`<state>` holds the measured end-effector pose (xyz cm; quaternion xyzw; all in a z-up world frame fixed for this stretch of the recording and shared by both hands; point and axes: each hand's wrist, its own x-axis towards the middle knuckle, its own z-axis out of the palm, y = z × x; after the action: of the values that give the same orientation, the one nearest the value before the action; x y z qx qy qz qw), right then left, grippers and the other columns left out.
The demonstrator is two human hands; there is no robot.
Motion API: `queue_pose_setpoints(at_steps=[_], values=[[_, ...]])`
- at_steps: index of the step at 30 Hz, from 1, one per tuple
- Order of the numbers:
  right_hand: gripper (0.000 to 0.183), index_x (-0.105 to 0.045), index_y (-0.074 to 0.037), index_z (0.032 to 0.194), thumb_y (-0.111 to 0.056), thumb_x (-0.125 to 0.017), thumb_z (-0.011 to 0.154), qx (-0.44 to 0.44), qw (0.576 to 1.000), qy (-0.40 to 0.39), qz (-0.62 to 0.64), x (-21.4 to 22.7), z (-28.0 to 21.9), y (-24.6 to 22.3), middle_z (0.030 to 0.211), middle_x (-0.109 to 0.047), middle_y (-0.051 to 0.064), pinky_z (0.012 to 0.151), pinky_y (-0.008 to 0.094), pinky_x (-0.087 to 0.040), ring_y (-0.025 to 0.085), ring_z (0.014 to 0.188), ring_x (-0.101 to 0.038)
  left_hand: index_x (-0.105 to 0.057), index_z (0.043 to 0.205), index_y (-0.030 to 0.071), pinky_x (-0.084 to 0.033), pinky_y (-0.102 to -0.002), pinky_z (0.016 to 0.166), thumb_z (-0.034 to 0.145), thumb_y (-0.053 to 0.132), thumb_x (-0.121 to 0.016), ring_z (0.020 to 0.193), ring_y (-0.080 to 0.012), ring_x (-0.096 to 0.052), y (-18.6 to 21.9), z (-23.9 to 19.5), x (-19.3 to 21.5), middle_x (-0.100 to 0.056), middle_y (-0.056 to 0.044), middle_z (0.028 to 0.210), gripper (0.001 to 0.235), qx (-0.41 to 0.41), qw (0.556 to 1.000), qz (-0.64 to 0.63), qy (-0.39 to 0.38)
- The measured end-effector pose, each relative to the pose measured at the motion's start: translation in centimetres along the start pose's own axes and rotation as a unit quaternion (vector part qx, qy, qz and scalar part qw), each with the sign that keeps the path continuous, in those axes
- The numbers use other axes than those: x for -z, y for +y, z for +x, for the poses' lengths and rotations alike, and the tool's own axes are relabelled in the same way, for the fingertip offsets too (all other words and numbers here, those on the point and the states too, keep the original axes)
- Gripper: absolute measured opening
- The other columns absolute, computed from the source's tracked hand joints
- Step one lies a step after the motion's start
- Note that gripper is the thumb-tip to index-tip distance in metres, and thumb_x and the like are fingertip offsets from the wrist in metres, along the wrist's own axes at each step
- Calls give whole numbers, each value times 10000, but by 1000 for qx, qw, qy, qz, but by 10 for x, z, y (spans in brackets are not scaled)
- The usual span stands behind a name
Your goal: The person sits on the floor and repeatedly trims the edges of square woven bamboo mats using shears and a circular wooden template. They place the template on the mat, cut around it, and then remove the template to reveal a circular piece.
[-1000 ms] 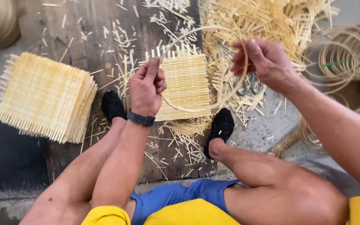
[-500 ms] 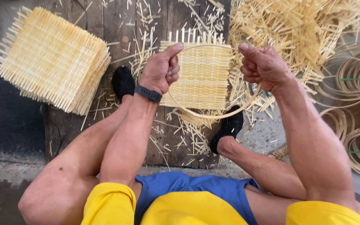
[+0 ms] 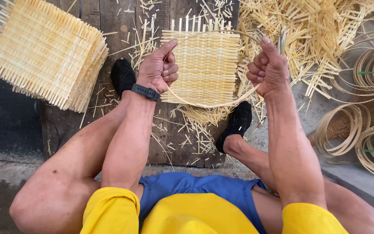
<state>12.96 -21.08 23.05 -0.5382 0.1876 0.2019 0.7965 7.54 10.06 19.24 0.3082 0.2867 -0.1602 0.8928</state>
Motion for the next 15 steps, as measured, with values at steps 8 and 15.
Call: queue_pose_setpoints(at_steps=[8, 15], values=[[495, -671, -81, 775, -537, -645, 965, 18, 992, -40, 116, -8, -4, 30, 593, -401, -31, 477, 266, -317, 102, 516, -374, -663, 797, 67, -319, -254, 484, 919, 477, -687, 499, -95, -409, -31, -2, -4, -477, 23, 556, 429, -70, 987, -141, -16], [537, -451, -155, 538, -486, -678, 896, 80, 955, 40, 281, 1, 12, 52, 480, -307, -32, 371, 295, -250, 118, 408, -291, -496, 570, 162, -262, -257, 414, 970, 420, -704, 431, -80, -318, -75, 10, -7, -373, 59, 486, 520, -120, 968, -222, -16]])
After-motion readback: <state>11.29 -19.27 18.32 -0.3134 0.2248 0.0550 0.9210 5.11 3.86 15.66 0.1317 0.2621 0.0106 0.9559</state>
